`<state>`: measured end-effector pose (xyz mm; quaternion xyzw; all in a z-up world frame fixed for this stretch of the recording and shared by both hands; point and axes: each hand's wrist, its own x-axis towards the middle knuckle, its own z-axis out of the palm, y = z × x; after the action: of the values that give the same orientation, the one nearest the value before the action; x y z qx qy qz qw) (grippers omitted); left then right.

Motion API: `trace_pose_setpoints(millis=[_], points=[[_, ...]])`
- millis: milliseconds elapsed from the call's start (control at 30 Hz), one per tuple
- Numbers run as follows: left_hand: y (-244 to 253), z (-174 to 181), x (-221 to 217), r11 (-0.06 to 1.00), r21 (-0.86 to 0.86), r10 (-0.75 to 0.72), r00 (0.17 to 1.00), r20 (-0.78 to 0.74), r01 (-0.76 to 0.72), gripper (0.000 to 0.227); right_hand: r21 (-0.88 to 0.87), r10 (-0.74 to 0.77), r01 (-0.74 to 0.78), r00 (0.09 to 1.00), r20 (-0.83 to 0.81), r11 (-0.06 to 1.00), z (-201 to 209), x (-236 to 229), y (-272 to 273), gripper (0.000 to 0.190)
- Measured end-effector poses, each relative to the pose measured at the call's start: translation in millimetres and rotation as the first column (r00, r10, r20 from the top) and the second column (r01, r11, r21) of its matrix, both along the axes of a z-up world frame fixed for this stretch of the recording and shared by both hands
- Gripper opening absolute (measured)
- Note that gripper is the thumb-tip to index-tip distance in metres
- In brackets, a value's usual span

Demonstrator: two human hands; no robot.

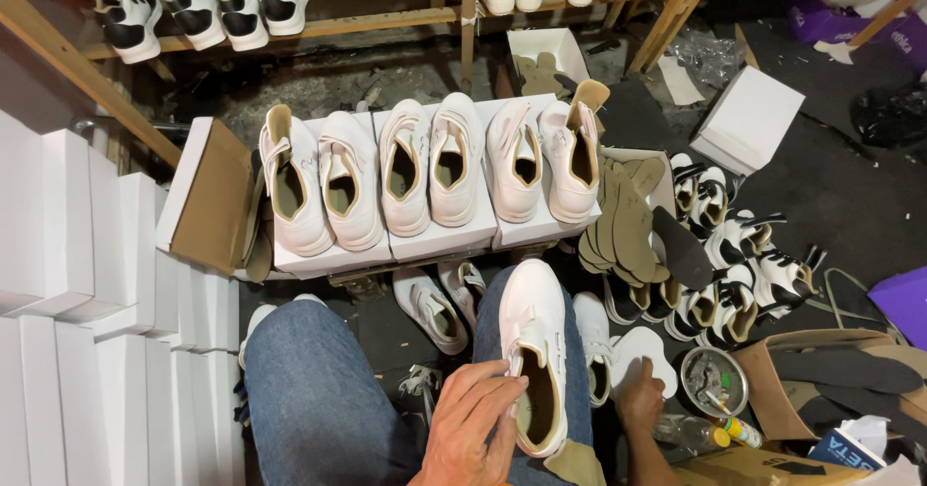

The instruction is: The person sits on the floor and cleans a white shoe using a small brush. They scrub the upper surface, the sole, and the interior of the shoe. The person also handles a white insole, placing it inside the shoe before continuing to clean the exterior.

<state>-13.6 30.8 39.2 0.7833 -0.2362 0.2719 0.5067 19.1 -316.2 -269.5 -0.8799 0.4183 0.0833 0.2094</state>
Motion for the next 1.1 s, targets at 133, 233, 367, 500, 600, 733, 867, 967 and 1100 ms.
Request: trace_pose_setpoints(millis=[133, 233, 367, 500, 600, 733, 867, 967, 1100], points=[[-0.9, 2.5, -0.4, 1.0, 0.005, 0.001, 0.999, -0.033, -0.001, 0.023, -0.067, 0.098, -0.099, 0.995, -0.022, 0.993, -17.8, -1.6, -22.1, 0.042], [-1.3, 1.4, -0.8, 1.0, 0.004, 0.001, 1.0, -0.021, -0.001, 0.023, -0.119, 0.091, -0.098, 0.994, -0.062, 0.988, -20.5, 2.1, -30.6, 0.04], [0.5, 6.5, 0.4, 1.0, 0.009, 0.004, 1.0, -0.003, -0.004, 0.022, -0.098, 0.116, -0.126, 0.988, -0.106, 0.987, -11.5, 5.9, -47.1, 0.041], [0.1, 3.7, -4.3, 1.0, 0.009, 0.004, 1.0, -0.027, -0.004, 0.024, 0.028, -0.132, 0.142, 0.967, -0.216, 0.989, 7.2, 12.4, -43.3, 0.058], [2.5, 5.3, -5.9, 1.0, -0.009, 0.011, 0.999, -0.033, -0.011, 0.026, -0.102, -0.08, 0.064, 0.985, -0.154, 0.993, 2.7, 1.1, -36.2, 0.05], [7.6, 6.0, -7.5, 1.0, -0.01, 0.02, 0.999, -0.03, -0.02, 0.022, -0.163, -0.018, -0.001, 0.994, -0.112, 0.987, -17.2, -10.0, -37.1, 0.051], [7.0, -0.4, -7.2, 0.999, -0.002, 0.031, 0.997, -0.072, -0.032, 0.022, -0.208, 0.191, -0.294, 0.894, -0.406, 0.933, -31.5, -7.3, -40.5, 0.037], [5.2, 4.6, -3.8, 0.999, -0.023, 0.022, 0.999, -0.035, -0.023, 0.024, -0.192, 0.205, -0.289, 0.908, -0.366, 0.938, -37.0, -2.3, -45.9, 0.04], [3.1, 7.0, -0.3, 1.0, -0.014, 0.005, 1.0, 0.03, -0.004, 0.023, -0.07, 0.276, -0.354, 0.824, -0.494, 0.932, -29.5, 9.7, -59.5, 0.054]])
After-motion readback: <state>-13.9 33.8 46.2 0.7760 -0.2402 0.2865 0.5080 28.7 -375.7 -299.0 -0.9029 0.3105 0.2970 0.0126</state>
